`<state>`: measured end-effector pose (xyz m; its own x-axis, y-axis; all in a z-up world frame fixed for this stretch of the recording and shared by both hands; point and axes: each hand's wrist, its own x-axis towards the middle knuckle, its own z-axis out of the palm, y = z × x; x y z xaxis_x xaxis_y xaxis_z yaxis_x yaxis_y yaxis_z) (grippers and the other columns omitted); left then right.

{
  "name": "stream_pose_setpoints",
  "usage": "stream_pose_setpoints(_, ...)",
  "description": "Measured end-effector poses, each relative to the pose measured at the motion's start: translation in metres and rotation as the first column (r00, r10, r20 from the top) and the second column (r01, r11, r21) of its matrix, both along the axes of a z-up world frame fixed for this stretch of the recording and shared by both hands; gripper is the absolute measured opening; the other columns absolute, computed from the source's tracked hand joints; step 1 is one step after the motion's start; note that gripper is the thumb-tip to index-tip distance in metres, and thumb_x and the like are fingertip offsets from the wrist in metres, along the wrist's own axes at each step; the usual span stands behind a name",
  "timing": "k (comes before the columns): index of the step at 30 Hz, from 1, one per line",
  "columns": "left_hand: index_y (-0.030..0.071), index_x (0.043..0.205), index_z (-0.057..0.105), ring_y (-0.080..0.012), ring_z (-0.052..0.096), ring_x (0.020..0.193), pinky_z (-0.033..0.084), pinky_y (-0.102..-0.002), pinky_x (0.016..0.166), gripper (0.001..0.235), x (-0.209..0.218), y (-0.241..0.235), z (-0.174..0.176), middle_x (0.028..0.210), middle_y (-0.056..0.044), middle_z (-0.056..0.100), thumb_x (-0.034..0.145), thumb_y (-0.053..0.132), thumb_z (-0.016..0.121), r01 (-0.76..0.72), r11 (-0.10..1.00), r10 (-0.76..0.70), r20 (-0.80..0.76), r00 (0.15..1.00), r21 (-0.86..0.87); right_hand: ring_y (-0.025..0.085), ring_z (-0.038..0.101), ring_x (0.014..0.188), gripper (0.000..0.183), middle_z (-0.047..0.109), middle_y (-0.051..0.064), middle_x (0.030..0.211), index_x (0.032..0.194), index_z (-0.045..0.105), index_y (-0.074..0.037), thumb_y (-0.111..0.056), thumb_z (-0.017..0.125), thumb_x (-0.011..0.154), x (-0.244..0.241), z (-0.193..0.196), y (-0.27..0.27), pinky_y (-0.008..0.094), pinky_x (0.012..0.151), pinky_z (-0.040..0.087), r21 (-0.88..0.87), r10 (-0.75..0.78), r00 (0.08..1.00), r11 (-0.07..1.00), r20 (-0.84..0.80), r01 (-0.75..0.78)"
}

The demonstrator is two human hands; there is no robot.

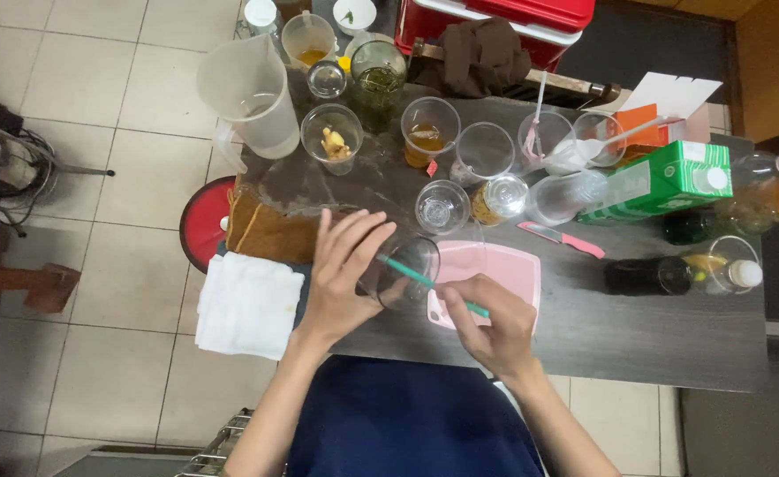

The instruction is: The person pours a dark liquid into a shaker, stirs it, adds ice from a cooler, shakes the mixture, and pours it into a serving cup. They then insert a straw and place the finished drink on a nearby cart.

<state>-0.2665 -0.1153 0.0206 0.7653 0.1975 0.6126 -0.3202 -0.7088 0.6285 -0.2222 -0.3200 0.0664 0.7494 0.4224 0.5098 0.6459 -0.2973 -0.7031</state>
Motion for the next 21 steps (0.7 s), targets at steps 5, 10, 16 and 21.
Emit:
stream_pose_setpoints(5,0.016,0.135,0.067,-0.0333,0.061,0.129,0.025,-0.067,0.122,0.073,-0.004,0.007,0.014,0.135,-0.006,0.067,0.067,0.024,0.095,-0.068,0.996,0.068,0.002,0.998,0.055,0.014,0.064,0.046,0.015,0.071,0.004,0.060,0.085,0.078,-0.005,-0.006,0.067,0.096,-0.001,0.002,0.006,0.027,0.049,0.056,0.173,0.006,0.995,0.985,-0.098,0.012)
stream_pose_setpoints(10,0.015,0.134,0.067,-0.0347,0.061,0.127,0.022,-0.070,0.121,0.074,-0.007,0.010,0.015,0.133,-0.008,0.067,0.066,0.022,0.096,-0.066,0.997,0.066,-0.005,0.998,0.036,0.015,0.067,0.050,0.014,0.075,0.007,0.068,0.091,0.080,-0.004,-0.008,0.067,0.096,-0.003,0.011,0.009,0.028,0.052,0.058,0.158,0.026,0.993,0.987,-0.115,-0.008)
stream_pose_setpoints(16,0.016,0.134,0.066,-0.0306,0.061,0.127,0.022,-0.067,0.123,0.072,-0.011,0.009,0.012,0.134,-0.006,0.067,0.069,0.026,0.094,-0.088,0.995,0.088,-0.003,0.996,0.054,0.019,0.070,0.056,0.014,0.075,0.005,0.072,0.093,0.079,-0.009,-0.012,0.066,0.098,-0.005,0.021,0.012,0.032,0.058,0.060,0.073,0.031,0.995,0.997,-0.090,-0.025)
stream_pose_setpoints(21,0.014,0.134,0.065,-0.0321,0.062,0.126,0.022,-0.068,0.122,0.076,-0.012,0.010,0.011,0.133,-0.008,0.068,0.065,0.025,0.096,-0.088,0.996,0.089,-0.013,0.996,0.019,0.022,0.071,0.064,0.016,0.076,0.006,0.078,0.094,0.079,-0.009,-0.019,0.066,0.098,-0.006,0.021,0.010,0.035,0.063,0.062,0.027,0.119,0.987,0.993,-0.107,-0.117)
